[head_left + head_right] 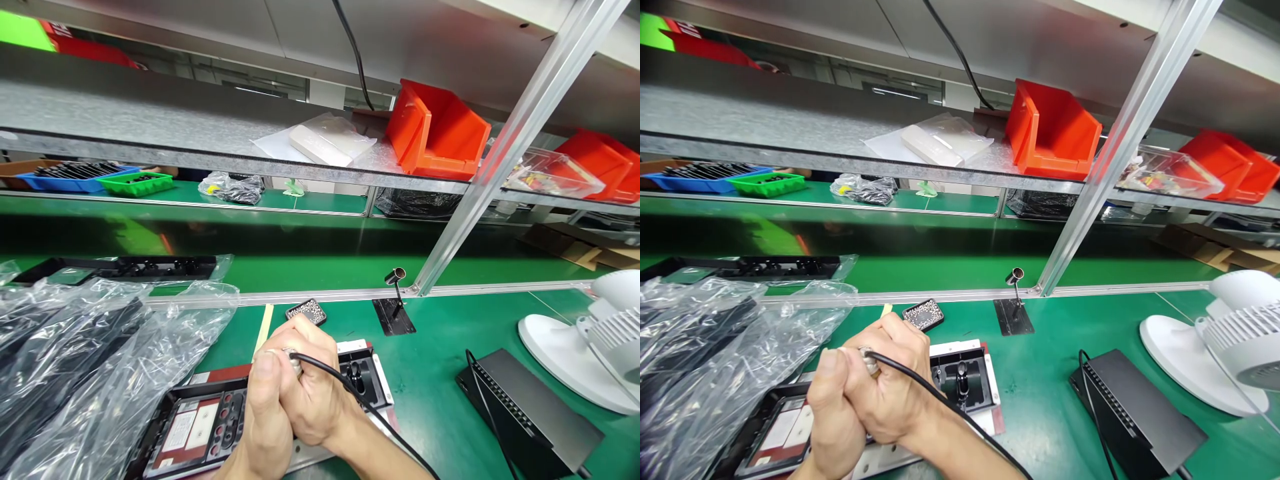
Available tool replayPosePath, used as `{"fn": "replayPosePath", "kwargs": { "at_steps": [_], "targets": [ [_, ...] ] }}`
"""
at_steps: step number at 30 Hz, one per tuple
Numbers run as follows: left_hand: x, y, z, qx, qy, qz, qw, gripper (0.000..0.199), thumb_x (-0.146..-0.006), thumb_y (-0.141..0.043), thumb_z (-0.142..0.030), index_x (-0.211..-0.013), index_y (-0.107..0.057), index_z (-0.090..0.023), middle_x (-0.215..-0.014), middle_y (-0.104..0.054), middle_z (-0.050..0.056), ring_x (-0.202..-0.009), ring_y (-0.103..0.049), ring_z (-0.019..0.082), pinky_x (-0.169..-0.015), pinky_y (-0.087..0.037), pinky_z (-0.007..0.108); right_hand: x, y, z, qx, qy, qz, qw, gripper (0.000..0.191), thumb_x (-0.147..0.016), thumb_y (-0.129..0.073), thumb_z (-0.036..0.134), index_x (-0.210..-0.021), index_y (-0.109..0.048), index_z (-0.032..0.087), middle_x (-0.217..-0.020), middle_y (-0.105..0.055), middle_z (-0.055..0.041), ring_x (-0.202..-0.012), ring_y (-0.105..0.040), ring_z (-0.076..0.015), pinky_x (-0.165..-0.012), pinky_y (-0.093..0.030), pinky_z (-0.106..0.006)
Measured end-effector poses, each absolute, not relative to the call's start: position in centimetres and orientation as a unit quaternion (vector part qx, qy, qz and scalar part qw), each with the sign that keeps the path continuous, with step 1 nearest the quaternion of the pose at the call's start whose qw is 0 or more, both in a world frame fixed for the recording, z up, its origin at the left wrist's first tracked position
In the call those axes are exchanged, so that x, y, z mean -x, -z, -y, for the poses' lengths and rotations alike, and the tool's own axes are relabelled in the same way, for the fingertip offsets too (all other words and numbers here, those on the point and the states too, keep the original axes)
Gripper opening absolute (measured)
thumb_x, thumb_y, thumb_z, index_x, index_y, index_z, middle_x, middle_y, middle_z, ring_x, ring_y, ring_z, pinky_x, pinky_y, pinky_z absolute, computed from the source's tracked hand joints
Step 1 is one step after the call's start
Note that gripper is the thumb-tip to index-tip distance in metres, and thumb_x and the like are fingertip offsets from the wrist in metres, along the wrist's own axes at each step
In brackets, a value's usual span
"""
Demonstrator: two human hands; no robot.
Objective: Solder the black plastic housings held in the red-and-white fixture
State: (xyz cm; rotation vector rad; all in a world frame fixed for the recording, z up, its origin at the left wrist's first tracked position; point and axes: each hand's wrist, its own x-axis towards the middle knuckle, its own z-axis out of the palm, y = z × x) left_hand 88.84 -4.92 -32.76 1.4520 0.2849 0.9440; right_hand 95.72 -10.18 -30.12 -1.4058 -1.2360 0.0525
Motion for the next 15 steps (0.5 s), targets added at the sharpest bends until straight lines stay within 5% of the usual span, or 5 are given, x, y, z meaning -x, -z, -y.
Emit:
{"fn": "replayPosePath", "kwargs": {
  "at_steps": [15],
  "targets": [
    [-88.95, 33.11, 4.72, -0.616, -0.41, -0.093, 0.667, 0.055, -0.098, -0.032, -0.055, -0.08, -0.071, -0.021, -0.098, -0.071, 0.01, -0.097, -0.062, 0.03, -0.09, -0.053, 0.045, -95.66, 30.52, 9.85, 0.587, -0.005, 0.531, 0.611, 0.04, -0.099, -0.043, 0.041, -0.077, -0.069, 0.02, -0.082, -0.069, -0.0071, -0.078, -0.062, -0.019, -0.071, -0.051, -0.035]
  ]
}}
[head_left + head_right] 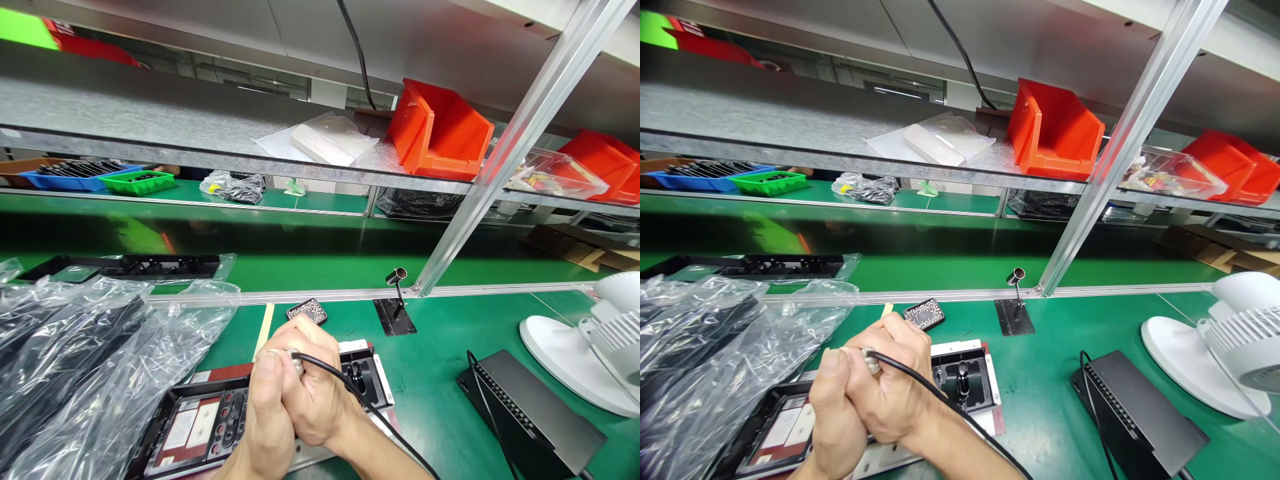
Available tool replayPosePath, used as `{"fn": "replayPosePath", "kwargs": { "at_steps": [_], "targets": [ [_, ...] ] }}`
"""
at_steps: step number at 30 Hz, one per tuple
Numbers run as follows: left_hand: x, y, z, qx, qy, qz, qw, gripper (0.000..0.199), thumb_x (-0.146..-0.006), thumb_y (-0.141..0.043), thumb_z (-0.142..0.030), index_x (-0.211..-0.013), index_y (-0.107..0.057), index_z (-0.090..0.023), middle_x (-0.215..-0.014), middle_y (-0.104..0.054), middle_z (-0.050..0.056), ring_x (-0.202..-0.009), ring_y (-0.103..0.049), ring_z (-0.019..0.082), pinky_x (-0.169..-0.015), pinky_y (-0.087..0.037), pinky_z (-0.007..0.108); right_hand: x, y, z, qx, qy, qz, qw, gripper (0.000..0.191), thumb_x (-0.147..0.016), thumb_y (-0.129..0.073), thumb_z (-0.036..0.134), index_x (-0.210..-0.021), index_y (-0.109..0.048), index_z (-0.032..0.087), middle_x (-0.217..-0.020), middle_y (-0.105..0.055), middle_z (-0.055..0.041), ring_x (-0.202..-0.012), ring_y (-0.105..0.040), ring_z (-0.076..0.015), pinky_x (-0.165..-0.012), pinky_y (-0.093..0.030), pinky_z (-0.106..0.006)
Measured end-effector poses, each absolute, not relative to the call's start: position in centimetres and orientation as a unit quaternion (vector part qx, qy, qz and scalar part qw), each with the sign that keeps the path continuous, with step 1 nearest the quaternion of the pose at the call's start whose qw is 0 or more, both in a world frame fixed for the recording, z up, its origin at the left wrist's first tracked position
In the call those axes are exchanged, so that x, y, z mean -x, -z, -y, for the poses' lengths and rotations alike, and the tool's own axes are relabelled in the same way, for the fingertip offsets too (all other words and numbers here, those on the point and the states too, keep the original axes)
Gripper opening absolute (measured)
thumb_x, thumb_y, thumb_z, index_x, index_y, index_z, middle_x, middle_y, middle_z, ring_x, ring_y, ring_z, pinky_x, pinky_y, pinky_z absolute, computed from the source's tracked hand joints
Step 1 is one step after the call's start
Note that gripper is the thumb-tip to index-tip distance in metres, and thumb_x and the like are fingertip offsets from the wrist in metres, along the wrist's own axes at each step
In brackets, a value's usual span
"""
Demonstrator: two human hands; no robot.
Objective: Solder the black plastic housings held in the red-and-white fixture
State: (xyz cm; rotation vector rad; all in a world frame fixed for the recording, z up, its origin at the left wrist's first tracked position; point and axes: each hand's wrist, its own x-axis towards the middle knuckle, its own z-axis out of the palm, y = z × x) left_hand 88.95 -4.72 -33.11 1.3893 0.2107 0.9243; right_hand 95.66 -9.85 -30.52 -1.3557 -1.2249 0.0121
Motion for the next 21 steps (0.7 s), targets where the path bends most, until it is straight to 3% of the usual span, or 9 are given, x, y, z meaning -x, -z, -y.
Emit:
{"fn": "replayPosePath", "kwargs": {
  "at_steps": [21],
  "targets": [
    [-88.77, 33.78, 4.62, -0.631, -0.4, -0.092, 0.658, 0.053, -0.1, -0.031, -0.052, -0.086, -0.07, -0.02, -0.108, -0.07, 0.011, -0.107, -0.059, 0.03, -0.098, -0.049, 0.044, -95.69, 30.5, 9.87, 0.579, -0.002, 0.535, 0.615, 0.035, -0.099, -0.044, 0.036, -0.079, -0.069, 0.021, -0.082, -0.071, -0.0054, -0.079, -0.063, -0.0185, -0.072, -0.052, -0.036]
  ]
}}
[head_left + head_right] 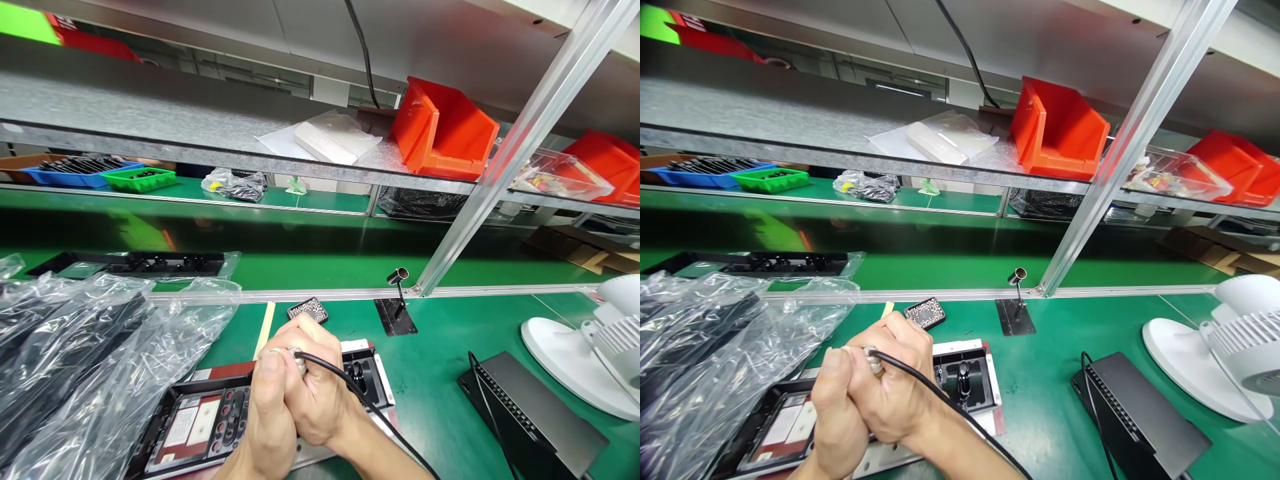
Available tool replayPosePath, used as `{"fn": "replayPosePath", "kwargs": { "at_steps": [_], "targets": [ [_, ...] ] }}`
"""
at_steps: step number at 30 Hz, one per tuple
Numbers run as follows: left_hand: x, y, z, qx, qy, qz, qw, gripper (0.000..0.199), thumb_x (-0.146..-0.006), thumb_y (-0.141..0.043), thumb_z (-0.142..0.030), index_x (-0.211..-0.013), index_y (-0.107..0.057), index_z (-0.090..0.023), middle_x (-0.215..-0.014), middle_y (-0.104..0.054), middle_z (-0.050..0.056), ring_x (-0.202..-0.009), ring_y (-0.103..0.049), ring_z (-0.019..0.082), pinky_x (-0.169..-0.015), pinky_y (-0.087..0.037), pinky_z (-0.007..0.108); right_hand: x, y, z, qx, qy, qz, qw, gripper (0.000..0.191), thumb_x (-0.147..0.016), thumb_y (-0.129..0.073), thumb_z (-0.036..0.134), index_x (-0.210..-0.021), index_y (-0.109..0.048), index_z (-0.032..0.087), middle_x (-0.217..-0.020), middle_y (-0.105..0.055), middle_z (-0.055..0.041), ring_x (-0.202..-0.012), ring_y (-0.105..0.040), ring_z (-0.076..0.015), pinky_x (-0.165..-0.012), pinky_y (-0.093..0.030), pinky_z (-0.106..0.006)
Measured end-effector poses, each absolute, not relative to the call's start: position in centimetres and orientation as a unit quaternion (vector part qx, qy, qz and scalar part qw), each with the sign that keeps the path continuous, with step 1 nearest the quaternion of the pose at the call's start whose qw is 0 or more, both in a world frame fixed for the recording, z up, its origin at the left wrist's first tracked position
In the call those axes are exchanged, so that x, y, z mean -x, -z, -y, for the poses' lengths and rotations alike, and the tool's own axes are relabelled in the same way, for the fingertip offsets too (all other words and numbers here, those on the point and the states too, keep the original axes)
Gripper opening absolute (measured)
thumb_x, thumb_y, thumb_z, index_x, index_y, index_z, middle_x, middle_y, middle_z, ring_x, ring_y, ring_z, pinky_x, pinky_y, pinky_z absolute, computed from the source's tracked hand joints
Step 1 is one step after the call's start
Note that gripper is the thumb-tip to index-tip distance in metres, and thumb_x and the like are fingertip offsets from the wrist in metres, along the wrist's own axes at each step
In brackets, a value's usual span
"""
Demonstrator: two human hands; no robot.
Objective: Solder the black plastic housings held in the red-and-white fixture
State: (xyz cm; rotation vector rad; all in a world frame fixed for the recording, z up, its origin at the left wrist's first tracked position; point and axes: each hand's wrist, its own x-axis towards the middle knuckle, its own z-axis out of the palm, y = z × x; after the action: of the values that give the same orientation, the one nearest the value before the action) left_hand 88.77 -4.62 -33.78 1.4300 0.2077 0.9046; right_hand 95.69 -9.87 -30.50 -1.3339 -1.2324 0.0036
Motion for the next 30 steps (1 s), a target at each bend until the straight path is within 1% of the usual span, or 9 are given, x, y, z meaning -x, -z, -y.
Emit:
{"fn": "replayPosePath", "kwargs": {
  "at_steps": [8, 15, 19, 24, 30],
  "targets": [
    [-88.56, 33.75, 4.68, -0.632, -0.4, -0.102, 0.656, 0.048, -0.1, -0.034, -0.051, -0.084, -0.068, -0.021, -0.107, -0.07, 0.009, -0.107, -0.059, 0.03, -0.099, -0.049, 0.044, -95.74, 30.58, 9.83, 0.584, 0.0, 0.535, 0.61, 0.036, -0.1, -0.045, 0.038, -0.079, -0.068, 0.022, -0.081, -0.07, -0.0049, -0.078, -0.062, -0.0179, -0.073, -0.051, -0.036],
    [-88.61, 33.54, 4.71, -0.636, -0.403, -0.117, 0.647, 0.055, -0.102, -0.03, -0.054, -0.081, -0.069, -0.021, -0.104, -0.07, 0.012, -0.106, -0.06, 0.03, -0.099, -0.049, 0.044, -95.75, 30.71, 9.77, 0.579, -0.006, 0.537, 0.614, 0.04, -0.101, -0.042, 0.042, -0.079, -0.069, 0.021, -0.081, -0.07, -0.0054, -0.079, -0.062, -0.0179, -0.071, -0.05, -0.035],
    [-88.68, 33.33, 4.73, -0.636, -0.407, -0.114, 0.645, 0.054, -0.102, -0.029, -0.053, -0.079, -0.067, -0.022, -0.1, -0.07, 0.011, -0.104, -0.06, 0.03, -0.096, -0.05, 0.044, -95.79, 30.77, 9.75, 0.58, 0.001, 0.539, 0.611, 0.039, -0.1, -0.043, 0.041, -0.079, -0.068, 0.021, -0.081, -0.07, -0.0051, -0.078, -0.061, -0.0176, -0.071, -0.05, -0.035],
    [-88.77, 33.2, 4.8, -0.631, -0.418, -0.109, 0.644, 0.055, -0.102, -0.03, -0.053, -0.074, -0.065, -0.02, -0.092, -0.069, 0.009, -0.098, -0.061, 0.028, -0.091, -0.052, 0.041, -95.86, 30.82, 9.7, 0.578, 0.009, 0.544, 0.608, 0.04, -0.101, -0.041, 0.041, -0.077, -0.067, 0.021, -0.081, -0.069, -0.0058, -0.078, -0.061, -0.0182, -0.072, -0.051, -0.036],
    [-88.83, 33.44, 4.77, -0.629, -0.419, -0.104, 0.647, 0.054, -0.103, -0.03, -0.053, -0.075, -0.063, -0.02, -0.092, -0.069, 0.009, -0.095, -0.061, 0.026, -0.09, -0.052, 0.041, -95.85, 30.8, 9.77, 0.583, -0.004, 0.54, 0.607, 0.042, -0.101, -0.04, 0.044, -0.077, -0.068, 0.023, -0.081, -0.071, -0.0066, -0.079, -0.062, -0.0192, -0.073, -0.053, -0.037]
  ]
}}
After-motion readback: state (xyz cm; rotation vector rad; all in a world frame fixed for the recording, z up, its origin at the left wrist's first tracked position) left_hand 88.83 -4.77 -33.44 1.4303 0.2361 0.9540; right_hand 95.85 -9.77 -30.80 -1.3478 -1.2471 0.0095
